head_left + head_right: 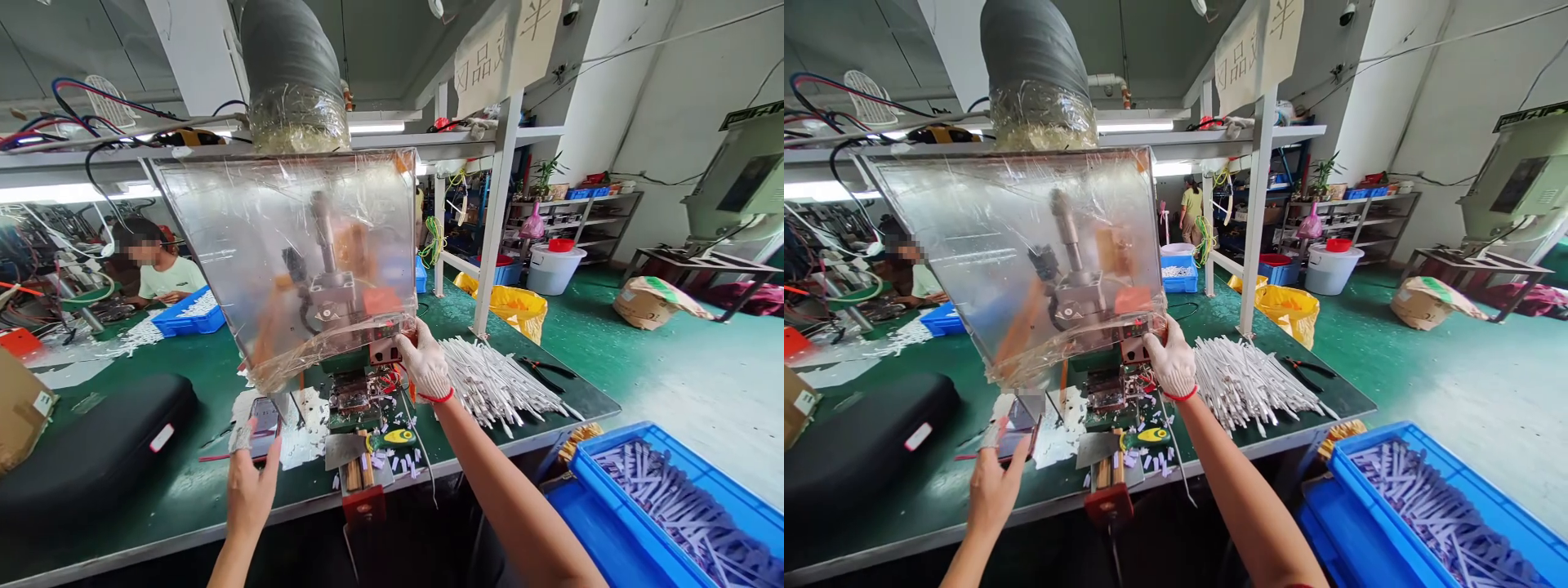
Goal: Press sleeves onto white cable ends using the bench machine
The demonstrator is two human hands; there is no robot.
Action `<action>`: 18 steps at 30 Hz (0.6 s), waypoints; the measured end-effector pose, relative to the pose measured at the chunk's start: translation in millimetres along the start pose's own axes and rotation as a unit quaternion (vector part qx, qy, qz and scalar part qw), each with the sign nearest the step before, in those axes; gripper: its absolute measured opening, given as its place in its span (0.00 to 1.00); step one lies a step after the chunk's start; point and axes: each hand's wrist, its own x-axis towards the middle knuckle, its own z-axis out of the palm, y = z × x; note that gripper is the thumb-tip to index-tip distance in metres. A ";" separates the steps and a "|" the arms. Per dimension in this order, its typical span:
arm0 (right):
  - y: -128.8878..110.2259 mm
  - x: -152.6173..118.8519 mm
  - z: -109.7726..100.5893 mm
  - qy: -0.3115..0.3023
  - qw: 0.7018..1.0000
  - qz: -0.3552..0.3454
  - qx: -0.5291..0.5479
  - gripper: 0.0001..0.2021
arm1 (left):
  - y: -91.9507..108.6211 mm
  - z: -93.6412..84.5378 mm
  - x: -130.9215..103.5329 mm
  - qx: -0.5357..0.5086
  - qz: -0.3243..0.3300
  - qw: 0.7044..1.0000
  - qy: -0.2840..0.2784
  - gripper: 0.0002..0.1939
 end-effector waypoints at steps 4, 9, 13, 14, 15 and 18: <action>2.0 1.1 0.7 0.009 1.000 -0.012 0.005 0.28 | -44.5 3.5 -22.2 0.109 0.052 0.991 0.060 0.42; 5.8 2.1 2.8 0.005 1.000 -0.024 0.016 0.27 | -80.5 14.4 -56.2 0.168 0.095 0.975 0.108 0.35; 6.4 1.9 4.3 0.012 1.000 -0.016 0.015 0.28 | -73.8 21.5 -68.0 0.179 0.093 0.963 0.181 0.33; 6.2 1.7 4.7 0.015 1.000 -0.011 0.014 0.28 | -70.3 23.0 -68.7 0.180 0.092 0.960 0.192 0.32; 5.9 1.5 5.0 0.015 1.000 -0.006 0.013 0.28 | -67.4 24.3 -69.0 0.180 0.091 0.958 0.202 0.32; 4.7 0.5 5.8 0.008 1.000 0.005 0.018 0.28 | -65.5 28.0 -69.2 0.176 0.092 0.954 0.225 0.30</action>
